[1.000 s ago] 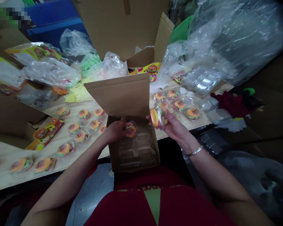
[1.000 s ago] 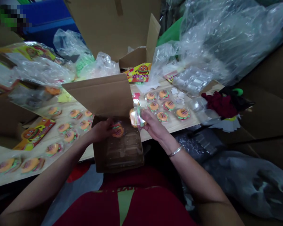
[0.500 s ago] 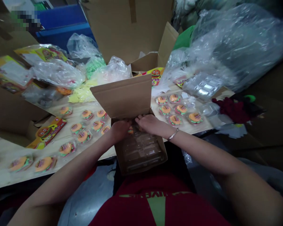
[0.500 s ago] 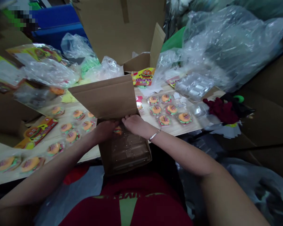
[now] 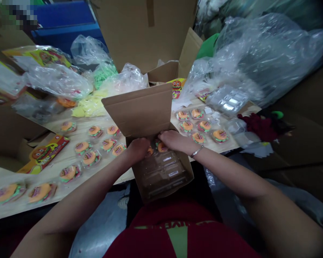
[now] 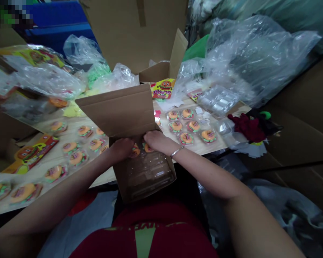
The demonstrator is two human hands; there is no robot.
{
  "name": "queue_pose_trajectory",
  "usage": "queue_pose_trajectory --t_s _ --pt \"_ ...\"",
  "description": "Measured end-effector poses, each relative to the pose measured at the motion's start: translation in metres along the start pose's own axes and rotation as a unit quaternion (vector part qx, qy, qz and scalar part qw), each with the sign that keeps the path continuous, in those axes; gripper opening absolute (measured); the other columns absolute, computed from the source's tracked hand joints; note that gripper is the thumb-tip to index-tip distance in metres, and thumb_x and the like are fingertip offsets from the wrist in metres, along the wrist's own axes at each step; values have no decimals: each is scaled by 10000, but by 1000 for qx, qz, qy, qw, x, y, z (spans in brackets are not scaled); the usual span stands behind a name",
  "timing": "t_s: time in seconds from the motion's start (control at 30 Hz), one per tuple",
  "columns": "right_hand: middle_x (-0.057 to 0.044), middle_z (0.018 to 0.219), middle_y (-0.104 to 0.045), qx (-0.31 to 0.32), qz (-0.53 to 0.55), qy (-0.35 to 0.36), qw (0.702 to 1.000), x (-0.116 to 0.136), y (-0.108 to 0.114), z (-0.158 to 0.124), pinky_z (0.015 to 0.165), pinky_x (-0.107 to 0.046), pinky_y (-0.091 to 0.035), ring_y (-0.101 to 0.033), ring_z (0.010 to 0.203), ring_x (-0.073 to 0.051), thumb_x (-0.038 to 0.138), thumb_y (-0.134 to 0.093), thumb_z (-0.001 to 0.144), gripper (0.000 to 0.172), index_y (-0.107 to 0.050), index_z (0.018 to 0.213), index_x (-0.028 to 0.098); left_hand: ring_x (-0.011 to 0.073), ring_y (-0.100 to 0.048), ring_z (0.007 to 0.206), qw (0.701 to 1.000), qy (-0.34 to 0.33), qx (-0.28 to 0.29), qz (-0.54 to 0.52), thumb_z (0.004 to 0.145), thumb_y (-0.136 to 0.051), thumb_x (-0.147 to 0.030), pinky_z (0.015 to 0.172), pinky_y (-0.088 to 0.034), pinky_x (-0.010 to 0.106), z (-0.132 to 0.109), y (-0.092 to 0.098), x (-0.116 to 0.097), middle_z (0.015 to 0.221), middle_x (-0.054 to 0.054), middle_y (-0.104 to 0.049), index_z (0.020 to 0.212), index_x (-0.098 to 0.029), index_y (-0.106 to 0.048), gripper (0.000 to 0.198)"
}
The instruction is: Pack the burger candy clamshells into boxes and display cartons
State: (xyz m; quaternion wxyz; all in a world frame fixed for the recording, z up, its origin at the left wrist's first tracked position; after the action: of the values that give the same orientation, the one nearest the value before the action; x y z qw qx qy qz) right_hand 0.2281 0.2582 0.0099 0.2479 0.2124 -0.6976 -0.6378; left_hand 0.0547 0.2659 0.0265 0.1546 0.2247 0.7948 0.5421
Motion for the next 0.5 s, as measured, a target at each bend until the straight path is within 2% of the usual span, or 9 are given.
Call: queue_pose_trajectory --t_s 0.1,0.2,0.27,0.33,0.37,0.4,0.43,0.5 --pt "-152 1002 -680 -15 -19 -4 1000 3 0 2 751 -322 -467 -654 885 -236 40 -499 903 209 -669 1020 72 315 -690 978 1000 9 -1 24 862 -591 -218 837 -539 378 3 0 -3 987 200 -712 987 -117 -718 204" --pt "-189 1043 -666 -37 -61 -24 997 22 4 -2 772 -368 -472 -628 936 -274 25 -489 889 234 -664 1042 43 326 -689 953 999 18 -12 50 863 -535 -143 800 -542 384 0 0 -7 953 213 -708 931 -94 -721 204" --pt "-196 1157 -638 -95 -81 -3 992 29 8 -15 863 -399 -463 -581 1062 -290 49 -476 906 267 -650 1109 56 334 -687 934 997 18 -29 62 864 -485 -93 777 -539 390 -8 -1 -11 952 228 -698 927 -71 -711 235" --pt "-169 1253 -604 -185 -64 10 981 20 10 -38 962 -400 -427 -524 1163 -272 102 -448 945 299 -622 1187 100 339 -676 938 996 15 -55 72 876 -426 -64 760 -535 400 -20 -1 -14 990 237 -682 1042 -53 -676 301" --pt "-153 1252 -606 -224 -40 -15 974 7 9 -55 983 -389 -415 -517 1170 -258 128 -430 960 302 -617 1197 121 341 -667 944 995 12 -73 73 886 -407 -68 760 -533 410 -26 1 -18 1006 233 -675 1109 -54 -648 330" --pt "-143 1217 -620 -253 -12 -72 965 -10 7 -74 983 -374 -415 -527 1147 -246 149 -417 968 296 -624 1180 132 341 -654 964 993 3 -97 64 901 -404 -94 778 -530 421 -31 4 -23 1028 223 -668 1169 -66 -617 344" --pt "-136 1165 -637 -267 19 -158 950 -32 4 -94 971 -358 -419 -545 1111 -237 162 -405 971 290 -636 1145 138 335 -639 994 991 -16 -128 40 919 -418 -143 816 -524 430 -32 9 -31 1059 207 -660 1214 -87 -591 346" --pt "-145 1111 -647 -254 69 -351 898 -78 -7 -136 947 -344 -427 -565 1068 -235 173 -391 964 289 -647 1088 123 296 -615 1050 977 -79 -187 -65 935 -478 -267 909 -503 415 -26 23 -56 1132 161 -643 1263 -140 -553 360"
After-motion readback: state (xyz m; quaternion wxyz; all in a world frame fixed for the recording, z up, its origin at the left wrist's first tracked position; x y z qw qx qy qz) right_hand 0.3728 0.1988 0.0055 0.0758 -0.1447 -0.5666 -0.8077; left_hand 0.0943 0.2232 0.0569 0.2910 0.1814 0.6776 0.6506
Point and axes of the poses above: each hand's wrist, its own z-axis towards the middle knuckle, its own y-axis out of the back of the hand, x = y × z, the point moved 1 cm from there along z, towards the middle knuckle
